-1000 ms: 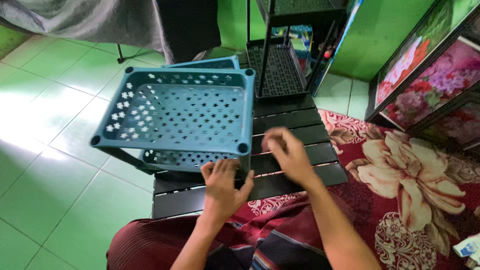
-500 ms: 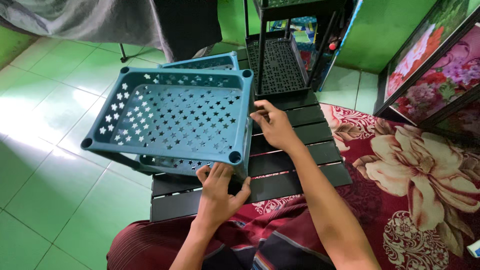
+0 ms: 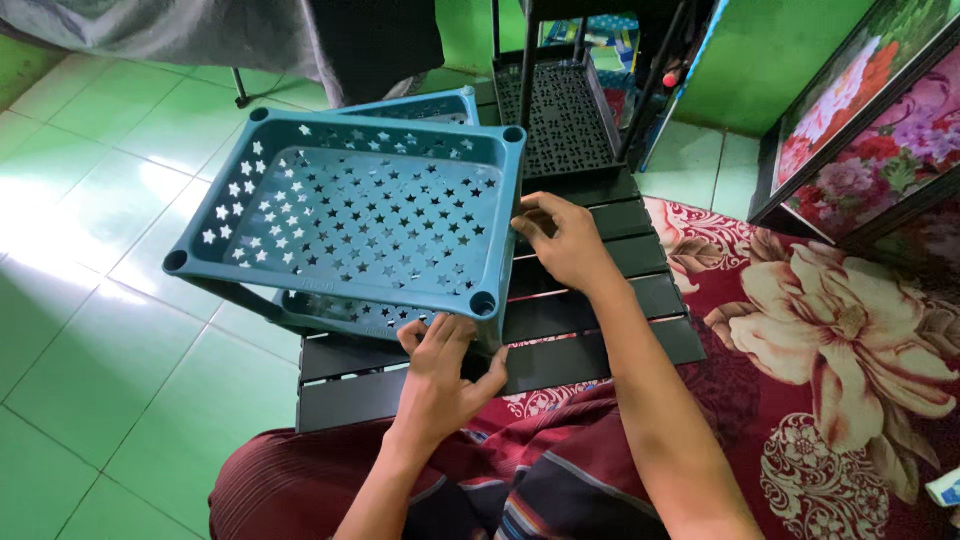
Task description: The person assembles a three-tiered plastic basket by inserting cylindrical connectors into the corners of each tray and stacking them. The person handles the trays and connectors by hand, aligning and pressing the parts together to form a stable unit.
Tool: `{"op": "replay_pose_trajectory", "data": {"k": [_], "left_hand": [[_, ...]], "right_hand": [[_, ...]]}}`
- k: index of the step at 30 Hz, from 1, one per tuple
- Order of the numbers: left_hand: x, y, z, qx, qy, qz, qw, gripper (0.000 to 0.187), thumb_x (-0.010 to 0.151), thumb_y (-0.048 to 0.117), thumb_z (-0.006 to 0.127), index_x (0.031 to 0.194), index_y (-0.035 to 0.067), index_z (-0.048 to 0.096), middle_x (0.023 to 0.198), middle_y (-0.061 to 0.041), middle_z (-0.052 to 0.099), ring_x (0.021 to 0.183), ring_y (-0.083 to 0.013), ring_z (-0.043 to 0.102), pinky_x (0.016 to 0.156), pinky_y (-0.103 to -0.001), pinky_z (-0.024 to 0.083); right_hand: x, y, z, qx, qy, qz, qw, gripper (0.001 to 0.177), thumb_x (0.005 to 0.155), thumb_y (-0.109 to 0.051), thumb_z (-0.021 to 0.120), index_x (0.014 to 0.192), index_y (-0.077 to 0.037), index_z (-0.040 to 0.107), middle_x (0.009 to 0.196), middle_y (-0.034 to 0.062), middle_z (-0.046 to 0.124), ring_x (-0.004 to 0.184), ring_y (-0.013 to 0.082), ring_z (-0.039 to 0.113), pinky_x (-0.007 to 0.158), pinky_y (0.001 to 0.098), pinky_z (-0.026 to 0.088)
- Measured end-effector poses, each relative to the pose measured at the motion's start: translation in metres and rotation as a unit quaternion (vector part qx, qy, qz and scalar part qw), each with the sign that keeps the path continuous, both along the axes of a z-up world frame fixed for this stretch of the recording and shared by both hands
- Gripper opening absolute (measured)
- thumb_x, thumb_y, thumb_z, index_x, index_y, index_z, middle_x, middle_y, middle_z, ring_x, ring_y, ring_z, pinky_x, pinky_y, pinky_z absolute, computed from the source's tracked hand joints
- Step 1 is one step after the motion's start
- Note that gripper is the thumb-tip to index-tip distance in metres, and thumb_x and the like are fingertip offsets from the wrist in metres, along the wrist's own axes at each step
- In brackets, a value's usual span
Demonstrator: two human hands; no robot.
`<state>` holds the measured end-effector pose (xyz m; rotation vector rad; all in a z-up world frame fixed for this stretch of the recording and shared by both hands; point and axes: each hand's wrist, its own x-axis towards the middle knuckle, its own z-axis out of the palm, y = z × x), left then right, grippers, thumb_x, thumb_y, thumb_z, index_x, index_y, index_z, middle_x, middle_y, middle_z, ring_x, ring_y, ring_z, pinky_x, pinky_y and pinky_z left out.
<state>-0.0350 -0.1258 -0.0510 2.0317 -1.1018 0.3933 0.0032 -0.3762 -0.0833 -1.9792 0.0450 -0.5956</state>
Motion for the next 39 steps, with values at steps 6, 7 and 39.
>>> {"op": "replay_pose_trajectory", "data": {"k": [6,7,39], "left_hand": [[0.0,0.001,-0.003,0.011,0.009,-0.004,1.0,0.029,0.079,0.025,0.08,0.092,0.004,0.065,0.09,-0.006,0.066,0.09,-0.0255,0.062,0.087,-0.042,0.033],[0.0,-0.001,-0.005,0.006,0.003,-0.006,1.0,0.029,0.081,0.026,0.08,0.093,0.004,0.065,0.093,-0.006,0.067,0.092,-0.0251,0.062,0.088,-0.043,0.033],[0.178,0.086,-0.024,-0.162,0.129,0.038,0.978,0.05,0.092,0.011,0.072,0.136,-0.004,0.055,0.121,-0.022,0.068,0.109,-0.0302,0.067,0.09,-0.039,0.053]], "right_hand": [[0.001,0.006,0.005,-0.023,-0.036,-0.005,0.999,0.023,0.099,-0.015,0.068,0.118,-0.002,0.067,0.096,0.0118,0.07,0.083,0.0162,0.067,0.075,0.0288,0.055],[0.002,0.006,0.002,-0.053,-0.03,-0.015,0.998,0.023,0.099,-0.015,0.067,0.118,-0.002,0.067,0.1,0.0124,0.07,0.084,0.0167,0.068,0.075,0.029,0.054],[-0.031,0.142,0.031,-0.29,-0.119,-0.054,0.948,0.02,0.093,-0.006,0.073,0.113,-0.003,0.069,0.111,0.0168,0.072,0.102,0.0394,0.068,0.088,0.047,0.052]]}}
